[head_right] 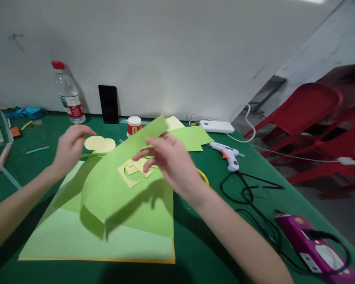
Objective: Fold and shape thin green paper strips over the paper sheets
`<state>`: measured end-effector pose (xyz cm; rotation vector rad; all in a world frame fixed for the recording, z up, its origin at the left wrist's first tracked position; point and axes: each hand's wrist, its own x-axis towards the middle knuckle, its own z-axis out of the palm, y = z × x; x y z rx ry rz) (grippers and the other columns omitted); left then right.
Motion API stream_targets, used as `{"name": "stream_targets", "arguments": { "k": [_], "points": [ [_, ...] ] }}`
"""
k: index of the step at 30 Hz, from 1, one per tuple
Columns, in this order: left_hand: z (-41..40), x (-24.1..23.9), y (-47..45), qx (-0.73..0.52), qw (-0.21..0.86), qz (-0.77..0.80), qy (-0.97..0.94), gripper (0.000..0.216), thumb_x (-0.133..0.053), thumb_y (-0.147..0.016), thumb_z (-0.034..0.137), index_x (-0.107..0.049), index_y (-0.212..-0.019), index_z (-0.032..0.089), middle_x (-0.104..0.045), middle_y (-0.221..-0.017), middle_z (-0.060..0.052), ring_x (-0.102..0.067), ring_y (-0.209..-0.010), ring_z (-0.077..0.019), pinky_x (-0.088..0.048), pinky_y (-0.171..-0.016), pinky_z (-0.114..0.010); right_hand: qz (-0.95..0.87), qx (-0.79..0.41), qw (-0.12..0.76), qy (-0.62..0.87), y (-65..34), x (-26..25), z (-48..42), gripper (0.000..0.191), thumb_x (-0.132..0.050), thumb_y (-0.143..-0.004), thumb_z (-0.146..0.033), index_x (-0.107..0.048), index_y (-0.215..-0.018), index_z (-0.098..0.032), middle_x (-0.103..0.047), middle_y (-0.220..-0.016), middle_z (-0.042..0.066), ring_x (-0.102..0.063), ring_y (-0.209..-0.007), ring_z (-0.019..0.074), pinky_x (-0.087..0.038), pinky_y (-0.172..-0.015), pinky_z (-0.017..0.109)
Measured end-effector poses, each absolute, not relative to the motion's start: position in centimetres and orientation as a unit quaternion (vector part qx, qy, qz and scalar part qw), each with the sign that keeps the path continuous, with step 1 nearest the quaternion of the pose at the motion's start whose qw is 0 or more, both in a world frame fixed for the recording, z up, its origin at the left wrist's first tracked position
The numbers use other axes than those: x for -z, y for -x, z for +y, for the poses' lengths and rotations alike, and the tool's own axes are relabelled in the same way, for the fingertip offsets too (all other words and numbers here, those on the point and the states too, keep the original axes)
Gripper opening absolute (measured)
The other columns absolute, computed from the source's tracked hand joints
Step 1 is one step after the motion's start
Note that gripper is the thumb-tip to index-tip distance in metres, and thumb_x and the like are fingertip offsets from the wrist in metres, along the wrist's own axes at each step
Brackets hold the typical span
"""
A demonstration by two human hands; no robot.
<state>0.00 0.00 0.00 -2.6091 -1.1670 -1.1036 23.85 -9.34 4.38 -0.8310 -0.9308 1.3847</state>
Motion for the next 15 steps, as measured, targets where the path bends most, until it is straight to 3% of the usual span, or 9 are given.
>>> {"name": "stream_targets", "arguments": {
  "k": [2, 4, 6, 8, 15],
  "points": [
    [-1.7, -2.1, -0.6, 0.365, 0.001, -0.393, 0.844, 0.027, -0.029, -0.090, 0.018, -0.053, -0.102, 0.015, -0.061, -0.101, -0.005, -0.057, -0.090, -0.0153, -0.048, -0.074, -0.028, -0.414, -0.628, 0.541, 0.377, -22.5, -2.4, -9.7, 0.016, -0.065, -0.071, -0.021, -0.053, -0.062, -0.016, -0.052, -0.053, -0.004, -0.064, -0.054, 0.0134, -0.046, -0.036, 0.017],
    [-4.0, -3.5, -1.9, 0.342, -0.035, -0.379, 0.859, 0.023, -0.038, -0.090, 0.026, -0.057, -0.100, 0.019, -0.064, -0.100, -0.001, -0.059, -0.089, -0.0134, -0.049, -0.072, -0.023, -0.422, -0.647, 0.514, 0.372, -21.2, -0.8, -10.2, 0.009, -0.063, -0.074, -0.023, -0.058, -0.072, -0.016, -0.061, -0.067, -0.001, -0.067, -0.063, 0.0146, -0.052, -0.046, 0.020],
    [-6.3, -3.9, -3.3, 0.329, -0.053, -0.327, 0.884, 0.023, -0.046, -0.087, 0.029, -0.059, -0.099, 0.015, -0.066, -0.099, -0.004, -0.060, -0.090, -0.0158, -0.048, -0.077, -0.026, -0.431, -0.650, 0.513, 0.358, -20.2, 0.0, -10.9, 0.010, -0.061, -0.076, -0.023, -0.061, -0.083, -0.017, -0.065, -0.079, 0.001, -0.066, -0.070, 0.0137, -0.055, -0.057, 0.023],
    [-8.0, -3.6, -4.4, 0.307, -0.007, -0.275, 0.911, 0.027, -0.047, -0.087, 0.031, -0.059, -0.101, 0.012, -0.067, -0.098, -0.007, -0.061, -0.090, -0.0180, -0.046, -0.083, -0.031, -0.441, -0.640, 0.527, 0.344, -19.7, 0.3, -11.6, 0.009, -0.060, -0.076, -0.021, -0.063, -0.085, -0.018, -0.067, -0.082, 0.001, -0.065, -0.073, 0.0128, -0.055, -0.065, 0.026],
    [-8.5, -3.0, -4.6, 0.294, 0.079, -0.225, 0.925, 0.029, -0.043, -0.089, 0.028, -0.053, -0.110, 0.011, -0.067, -0.101, -0.009, -0.061, -0.092, -0.0186, -0.041, -0.092, -0.039, -0.485, -0.619, 0.530, 0.317, -20.3, -0.4, -13.3, 0.013, -0.056, -0.080, -0.021, -0.066, -0.089, -0.021, -0.068, -0.084, 0.001, -0.065, -0.070, 0.0125, -0.054, -0.073, 0.031]
  ]
}}
